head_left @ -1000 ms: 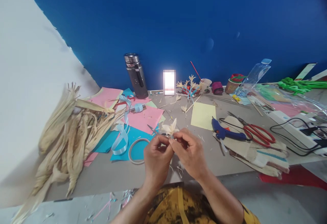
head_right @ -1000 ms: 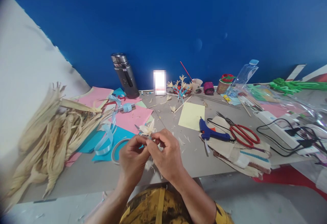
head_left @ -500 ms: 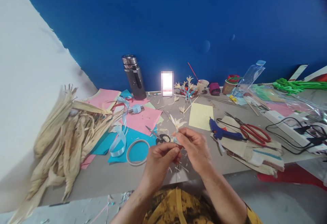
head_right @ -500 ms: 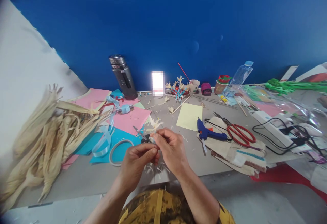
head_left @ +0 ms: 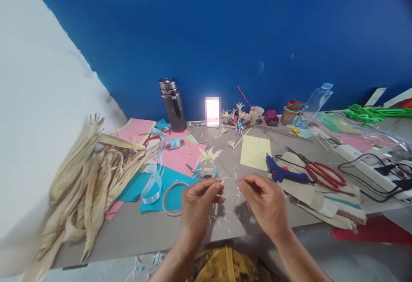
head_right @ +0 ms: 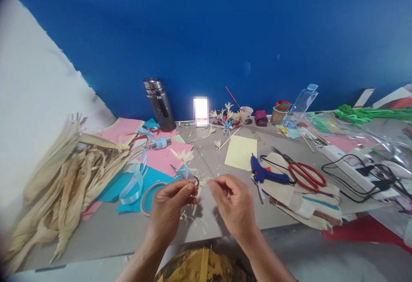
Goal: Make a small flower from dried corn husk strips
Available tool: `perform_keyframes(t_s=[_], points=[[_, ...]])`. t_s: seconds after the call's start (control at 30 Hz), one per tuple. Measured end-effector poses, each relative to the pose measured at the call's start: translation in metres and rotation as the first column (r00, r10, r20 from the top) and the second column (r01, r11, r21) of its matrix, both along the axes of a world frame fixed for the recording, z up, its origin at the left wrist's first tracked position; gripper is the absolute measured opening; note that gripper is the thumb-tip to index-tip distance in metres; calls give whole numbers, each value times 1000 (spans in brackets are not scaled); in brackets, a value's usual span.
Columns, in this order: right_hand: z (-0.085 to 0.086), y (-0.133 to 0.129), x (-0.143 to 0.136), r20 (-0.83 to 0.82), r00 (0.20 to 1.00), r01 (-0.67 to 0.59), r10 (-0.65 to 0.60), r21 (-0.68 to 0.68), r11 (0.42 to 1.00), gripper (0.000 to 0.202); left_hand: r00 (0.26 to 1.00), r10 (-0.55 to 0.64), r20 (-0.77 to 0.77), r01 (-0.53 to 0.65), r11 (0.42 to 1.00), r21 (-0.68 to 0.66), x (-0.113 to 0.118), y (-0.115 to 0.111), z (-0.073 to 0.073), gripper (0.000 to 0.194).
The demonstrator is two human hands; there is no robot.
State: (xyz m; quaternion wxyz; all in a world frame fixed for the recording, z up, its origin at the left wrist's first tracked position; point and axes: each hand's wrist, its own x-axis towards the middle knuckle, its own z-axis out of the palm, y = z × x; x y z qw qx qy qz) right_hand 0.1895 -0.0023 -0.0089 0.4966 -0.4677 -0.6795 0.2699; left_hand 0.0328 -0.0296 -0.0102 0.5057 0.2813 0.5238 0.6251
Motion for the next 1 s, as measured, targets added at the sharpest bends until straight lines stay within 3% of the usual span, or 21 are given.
perform_keyframes(t_s=[0.13, 0.27, 0.33, 0.47, 0.6, 0.83, 0.93, 1.0], points=[[-13, -3, 10, -57, 997, -58, 51, -135, 989, 42, 989, -52, 137, 48, 998, 32, -2, 0, -3, 21], [-23, -4, 17, -177, 983, -78, 48, -165, 983, 48, 988, -82, 134, 77, 996, 42, -5, 2, -3, 20], [-26, -1, 23, -278, 960, -89, 31, -197, 976, 47, 987, -87, 136, 83, 996, 40, -8, 2, 0, 22], [-30, 5, 37, -440, 894, -235, 91, -285, 930, 39, 986, -51, 156, 48, 999, 24, -15, 3, 6, 23], [-36, 6, 42, -454, 890, -207, 31, -344, 916, 34, 987, -70, 145, 65, 997, 38, -19, 2, 9, 23], [-32, -2, 19, -432, 887, -283, 161, -234, 930, 56, 980, -160, 115, 155, 987, 51, -14, -1, 10, 24], [-27, -11, 1, -336, 912, -329, 234, -261, 908, 46, 983, -136, 122, 133, 991, 32, -13, 0, 10, 23], [-25, -16, -10, -366, 888, -394, 278, -295, 871, 37, 987, -122, 100, 121, 993, 14, -11, 1, 10, 23]])
